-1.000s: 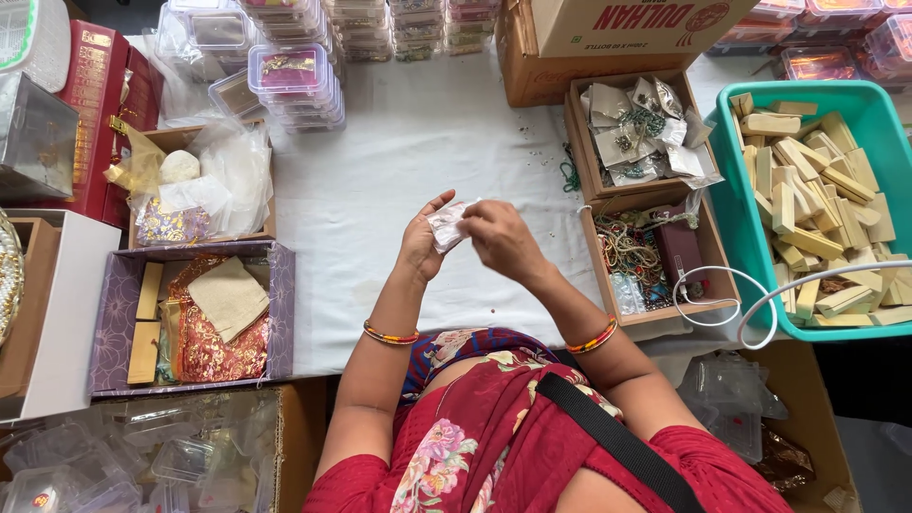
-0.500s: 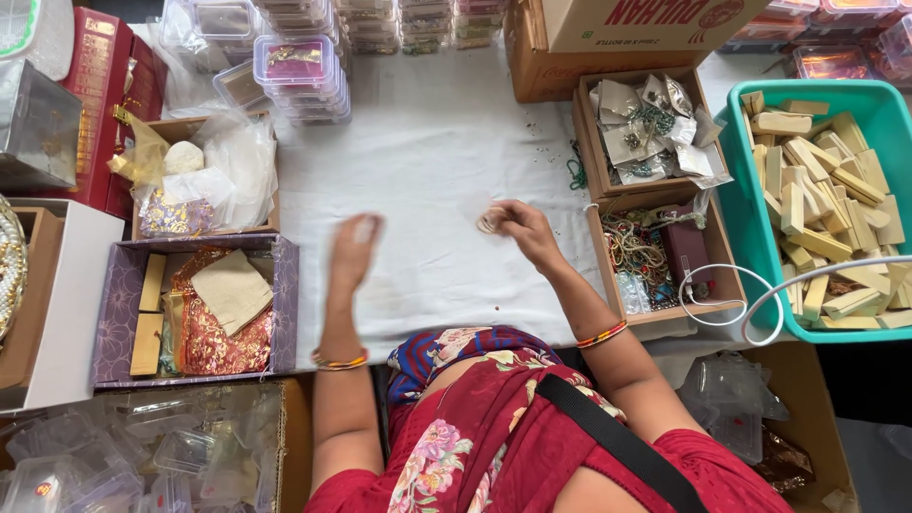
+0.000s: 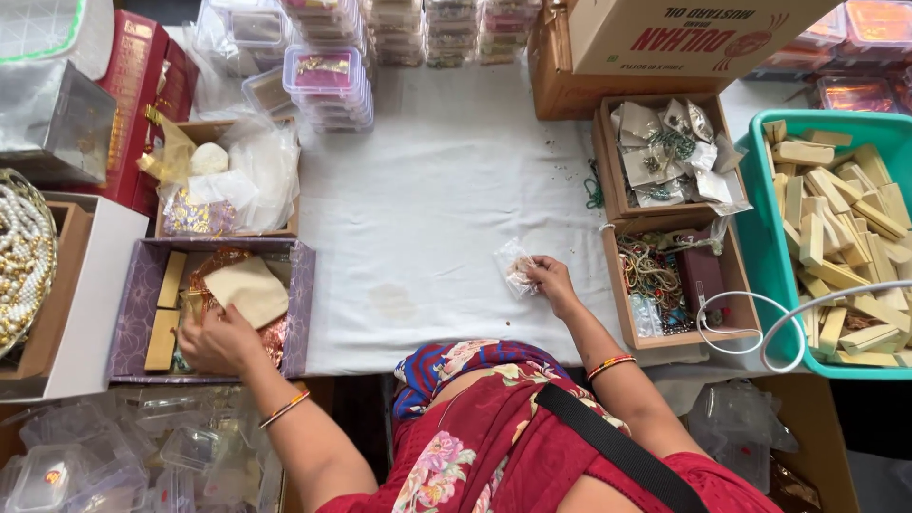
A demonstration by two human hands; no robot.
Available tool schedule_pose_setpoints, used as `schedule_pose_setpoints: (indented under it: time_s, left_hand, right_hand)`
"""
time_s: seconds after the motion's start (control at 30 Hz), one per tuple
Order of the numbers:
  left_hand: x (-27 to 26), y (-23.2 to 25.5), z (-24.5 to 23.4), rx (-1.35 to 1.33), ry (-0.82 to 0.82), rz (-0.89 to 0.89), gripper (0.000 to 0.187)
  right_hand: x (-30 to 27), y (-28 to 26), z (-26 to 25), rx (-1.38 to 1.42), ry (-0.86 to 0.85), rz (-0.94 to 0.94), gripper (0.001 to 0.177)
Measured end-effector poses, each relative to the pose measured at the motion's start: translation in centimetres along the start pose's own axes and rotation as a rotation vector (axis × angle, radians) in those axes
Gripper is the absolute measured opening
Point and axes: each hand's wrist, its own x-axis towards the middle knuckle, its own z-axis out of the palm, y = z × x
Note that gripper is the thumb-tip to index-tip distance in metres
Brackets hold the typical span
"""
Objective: The person seals a cardboard box with clear packing tape, then places it on top of another box. They proceed to handle various jewelry items, including a gold-colored bracelet and a beaded necklace, placing them into small plastic bags and decorative pouches.
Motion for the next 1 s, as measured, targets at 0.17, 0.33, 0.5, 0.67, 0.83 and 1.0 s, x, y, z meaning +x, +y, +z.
schedule_pose_setpoints:
  time_s: [0.17,0.33,0.5,0.67,0.83,1.0]
  left_hand:
    - [-2.5,7.5,-4.9,-0.015,0.552,0.211,0.013]
    - [-3.5,15.6,-3.7,-0.737,0.153,0.206,0.015]
    - [-7.6,25.7,-1.4,-1.568,-0.463,0.365,0.041]
    - [-12.4,33.5,-2.7,-1.680,-0.835,0.514,0.033]
    - [-15.6,36.6,-6.3,-1.601,-0.898,0.606,0.045]
    - [-17.9,36.9,-9.7,-1.137,-0.249,1.018,0.060]
  right_hand:
    - [0.2,-0.4,-0.1,0.002,0.000,0.072,0.037]
    - [-2.0,-7.3,3.7,-0.106,0.016,-0.015,0.045]
    - [-2.3,-14.0,7.6,-0.042,-0.177,-0.090,0.027]
    - [-1.1,-18.2,9.6,0.167,-0.364,-0.225,0.014]
    - [-5.8,-24.6,11.3,0.536,-0.376,-0.145,0.038]
    - [-3.3,-23.9,9.6,0.476,-0.297,-0.361,0.022]
